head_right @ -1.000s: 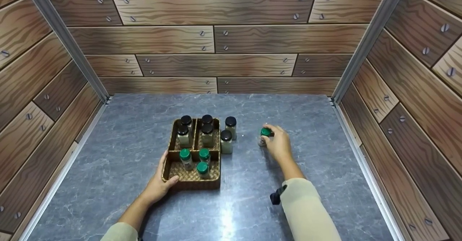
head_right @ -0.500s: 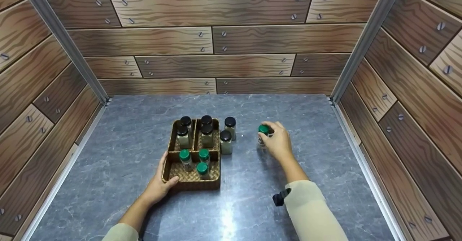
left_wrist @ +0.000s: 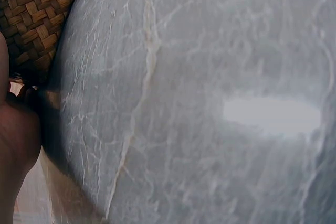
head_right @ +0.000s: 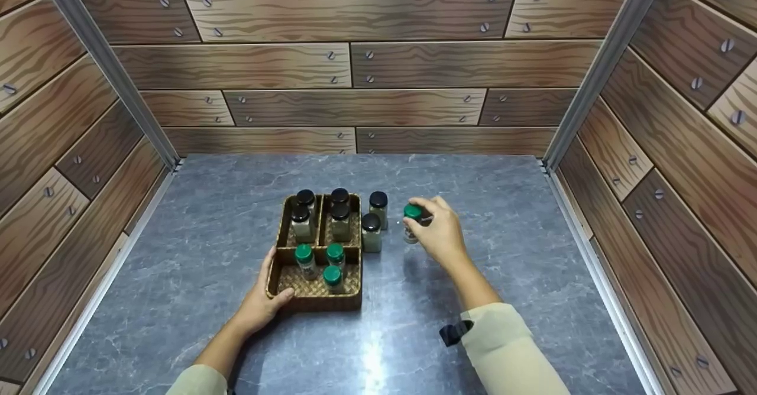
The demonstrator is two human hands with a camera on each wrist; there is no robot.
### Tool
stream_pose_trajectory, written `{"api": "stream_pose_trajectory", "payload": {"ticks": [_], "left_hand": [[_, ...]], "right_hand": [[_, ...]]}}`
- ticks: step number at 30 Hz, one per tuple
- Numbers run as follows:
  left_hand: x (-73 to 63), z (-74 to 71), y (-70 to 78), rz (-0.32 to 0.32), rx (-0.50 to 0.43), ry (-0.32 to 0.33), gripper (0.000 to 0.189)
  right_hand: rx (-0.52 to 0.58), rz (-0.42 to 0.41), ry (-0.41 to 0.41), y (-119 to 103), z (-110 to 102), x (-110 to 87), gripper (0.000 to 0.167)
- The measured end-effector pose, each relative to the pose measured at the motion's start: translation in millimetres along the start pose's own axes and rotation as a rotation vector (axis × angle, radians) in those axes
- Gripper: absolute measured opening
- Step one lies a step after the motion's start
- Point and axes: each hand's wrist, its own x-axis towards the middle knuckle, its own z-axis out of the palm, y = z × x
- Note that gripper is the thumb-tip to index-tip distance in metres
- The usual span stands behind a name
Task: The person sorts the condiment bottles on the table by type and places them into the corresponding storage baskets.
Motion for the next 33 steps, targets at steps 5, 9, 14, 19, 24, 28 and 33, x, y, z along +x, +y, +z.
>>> {"api": "stream_pose_trajectory", "payload": {"ticks": [5, 9, 14, 19, 24, 28, 33], "left_hand": [[-0.2, -0.1, 0.5, -0.004, -0.002, 0.003, 0.111], [0.3, 0.0, 0.9, -0.004, -0.003, 0.003, 0.111], [-0.2, -0.8, 1.4, -0.012, 0.01, 0.0, 0.11], [-0.6, -0.4, 1.3, -0.012, 0.013, -0.002, 0.11], [0.0, -0.4, 0.6, -0.005, 0.001, 0.001, 0.111], [0.0, -0.1, 0.3, -0.004, -0.001, -0.002, 0.11], [0.3, 0.2, 0.6, 0.0, -0.01, -0.002, 0.11]], "right_hand": [[0.048, -0.03, -0.005, -16, 6, -3.2, 0.041], [0.071, -0.052, -0.009, -26, 10, -5.9, 0.044], [0.087, -0.075, -0.023, -38, 16, -9.6, 0.045], [0.11, -0.114, -0.048, -52, 21, -13.9, 0.045], [0.13, -0.122, -0.085, -66, 26, -17.9, 0.046], [0.163, -0.116, -0.105, -76, 33, -21.1, 0.048], [0.198, -0.108, -0.152, -88, 43, -26.1, 0.047]]}}
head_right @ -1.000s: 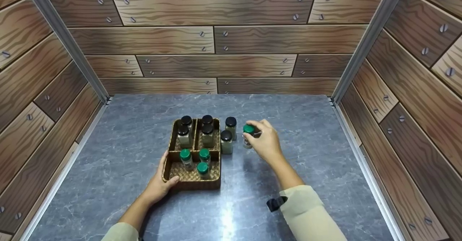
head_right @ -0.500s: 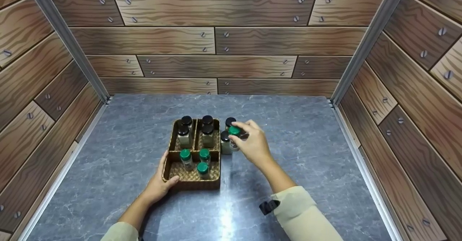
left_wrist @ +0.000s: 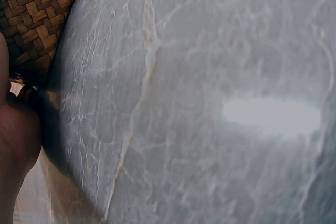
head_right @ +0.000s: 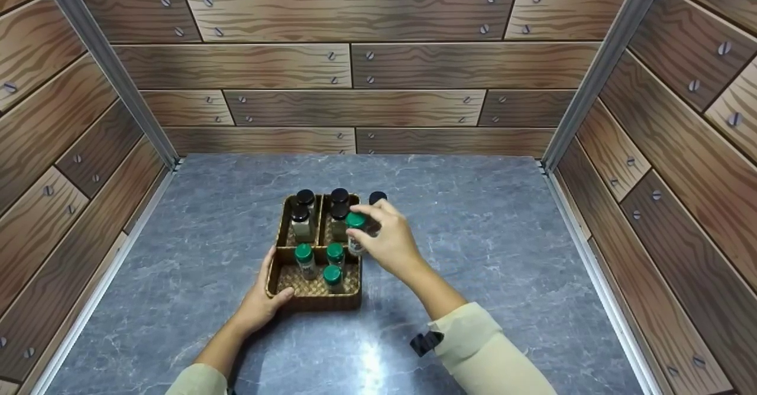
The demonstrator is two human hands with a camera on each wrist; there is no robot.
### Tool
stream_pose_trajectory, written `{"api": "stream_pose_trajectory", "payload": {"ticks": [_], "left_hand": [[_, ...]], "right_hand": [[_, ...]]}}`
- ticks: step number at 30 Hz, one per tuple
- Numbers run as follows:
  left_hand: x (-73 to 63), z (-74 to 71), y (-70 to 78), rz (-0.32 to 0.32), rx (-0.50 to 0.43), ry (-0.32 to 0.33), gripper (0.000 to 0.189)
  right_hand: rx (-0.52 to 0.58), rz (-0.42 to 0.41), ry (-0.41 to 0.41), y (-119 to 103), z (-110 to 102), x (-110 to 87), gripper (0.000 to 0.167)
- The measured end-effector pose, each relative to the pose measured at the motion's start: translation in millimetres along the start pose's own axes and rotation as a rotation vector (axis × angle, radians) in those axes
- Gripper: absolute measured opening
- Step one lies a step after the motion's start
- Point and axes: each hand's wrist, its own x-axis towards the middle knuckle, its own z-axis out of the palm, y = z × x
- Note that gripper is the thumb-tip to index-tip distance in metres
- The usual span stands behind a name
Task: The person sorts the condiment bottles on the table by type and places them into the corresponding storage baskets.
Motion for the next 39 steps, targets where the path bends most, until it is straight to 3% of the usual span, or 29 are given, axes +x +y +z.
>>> {"api": "stream_pose_trajectory", "payload": {"ticks": [20, 27, 39], "left_hand": [[0.3, -0.9, 0.8, 0.015, 0.0, -0.009, 0.109], [0.3, -1.3, 0.0, 0.039, 0.004, -0.005, 0.109], [-0.1, -0.6, -1.0, 0.014, 0.007, -0.01, 0.111]], "right_hand": [[-0.051, -0.075, -0.109, -24, 55, -11.7, 0.045], [-0.064, -0.158, -0.159, -22, 77, -10.7, 0.042], [-0.159, -0.11, -0.235, -11, 99, -11.2, 0.041]]}}
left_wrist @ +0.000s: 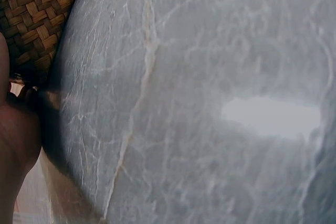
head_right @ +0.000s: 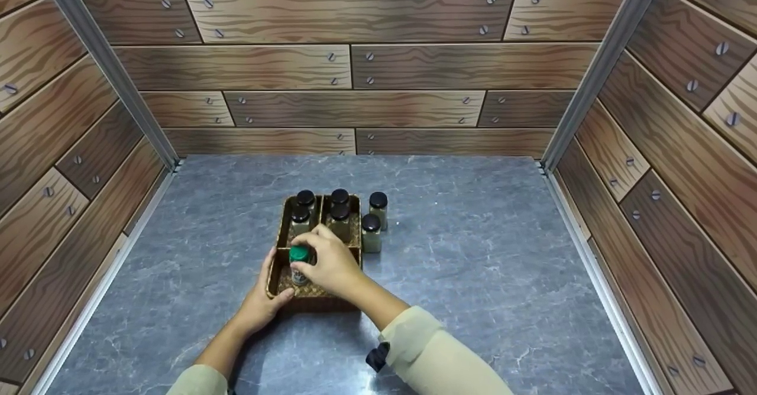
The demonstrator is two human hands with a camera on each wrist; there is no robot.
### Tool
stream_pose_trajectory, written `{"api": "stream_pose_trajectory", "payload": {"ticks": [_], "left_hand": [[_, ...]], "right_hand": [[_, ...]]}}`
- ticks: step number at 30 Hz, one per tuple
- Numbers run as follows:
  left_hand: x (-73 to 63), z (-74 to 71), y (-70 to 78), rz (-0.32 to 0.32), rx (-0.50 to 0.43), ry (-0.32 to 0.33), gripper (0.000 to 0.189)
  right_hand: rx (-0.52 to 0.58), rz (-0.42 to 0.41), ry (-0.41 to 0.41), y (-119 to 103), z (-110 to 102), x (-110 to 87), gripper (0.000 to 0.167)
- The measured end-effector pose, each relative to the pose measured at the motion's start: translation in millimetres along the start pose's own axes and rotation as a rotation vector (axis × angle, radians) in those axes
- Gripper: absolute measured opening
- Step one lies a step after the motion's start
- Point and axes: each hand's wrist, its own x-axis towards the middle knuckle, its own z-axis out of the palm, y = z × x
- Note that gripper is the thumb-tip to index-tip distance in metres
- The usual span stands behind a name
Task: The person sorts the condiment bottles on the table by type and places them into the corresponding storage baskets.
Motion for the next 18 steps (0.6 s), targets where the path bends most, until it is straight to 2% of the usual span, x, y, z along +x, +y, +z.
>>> {"api": "stream_pose_trajectory", "payload": {"ticks": [8, 18], "left_hand": [[0.6, -0.2, -0.2, 0.006, -0.005, -0.001, 0.113], [0.2, -0.5, -0.7, 0.01, -0.006, 0.002, 0.112]], "right_hand": [[-0.128, 0.009, -0.057, 3, 12, -0.2, 0.044], [-0.193, 0.004, -0.099, 9, 20, -0.9, 0.042]]}}
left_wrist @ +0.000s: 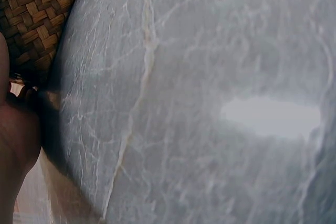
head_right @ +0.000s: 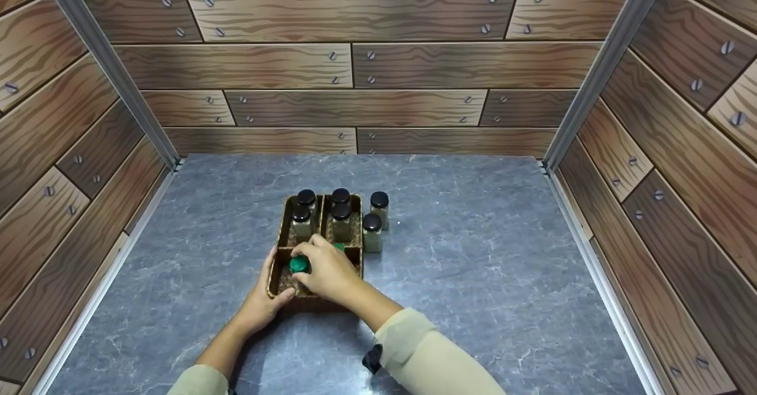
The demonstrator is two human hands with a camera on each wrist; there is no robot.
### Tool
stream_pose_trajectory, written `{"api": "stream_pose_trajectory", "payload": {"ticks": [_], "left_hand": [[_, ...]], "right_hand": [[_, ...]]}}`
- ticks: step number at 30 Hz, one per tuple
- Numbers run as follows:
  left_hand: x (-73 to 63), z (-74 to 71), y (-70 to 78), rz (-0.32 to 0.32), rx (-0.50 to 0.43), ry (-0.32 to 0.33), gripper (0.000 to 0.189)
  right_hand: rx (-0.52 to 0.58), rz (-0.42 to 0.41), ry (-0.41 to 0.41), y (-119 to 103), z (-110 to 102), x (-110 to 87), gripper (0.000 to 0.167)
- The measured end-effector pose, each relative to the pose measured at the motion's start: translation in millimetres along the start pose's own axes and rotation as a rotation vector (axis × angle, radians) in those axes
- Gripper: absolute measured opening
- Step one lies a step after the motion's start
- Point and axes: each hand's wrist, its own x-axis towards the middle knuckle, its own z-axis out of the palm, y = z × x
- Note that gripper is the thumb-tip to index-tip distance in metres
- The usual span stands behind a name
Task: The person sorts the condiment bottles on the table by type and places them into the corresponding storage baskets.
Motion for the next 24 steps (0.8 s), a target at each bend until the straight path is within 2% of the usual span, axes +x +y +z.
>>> {"api": "stream_pose_trajectory", "payload": {"ticks": [6, 14, 20, 24], "left_hand": [[0.3, 0.0, 0.6, -0.013, 0.007, -0.005, 0.11], [-0.2, -0.2, 0.1, 0.0, 0.0, -0.004, 0.111], [-1.3, -1.0, 0.9, -0.023, 0.016, -0.018, 0.113], [-1.1, -1.0, 0.5, -0.013, 0.024, -0.013, 0.113]], "right_hand": [[-0.043, -0.003, -0.003, 3, 4, -0.2, 0.041], [-0.074, 0.006, -0.011, 4, 8, 0.3, 0.042], [-0.081, -0.043, 0.009, 5, 11, 0.8, 0.041], [-0.104, -0.062, 0.007, 7, 12, -0.4, 0.041]]}}
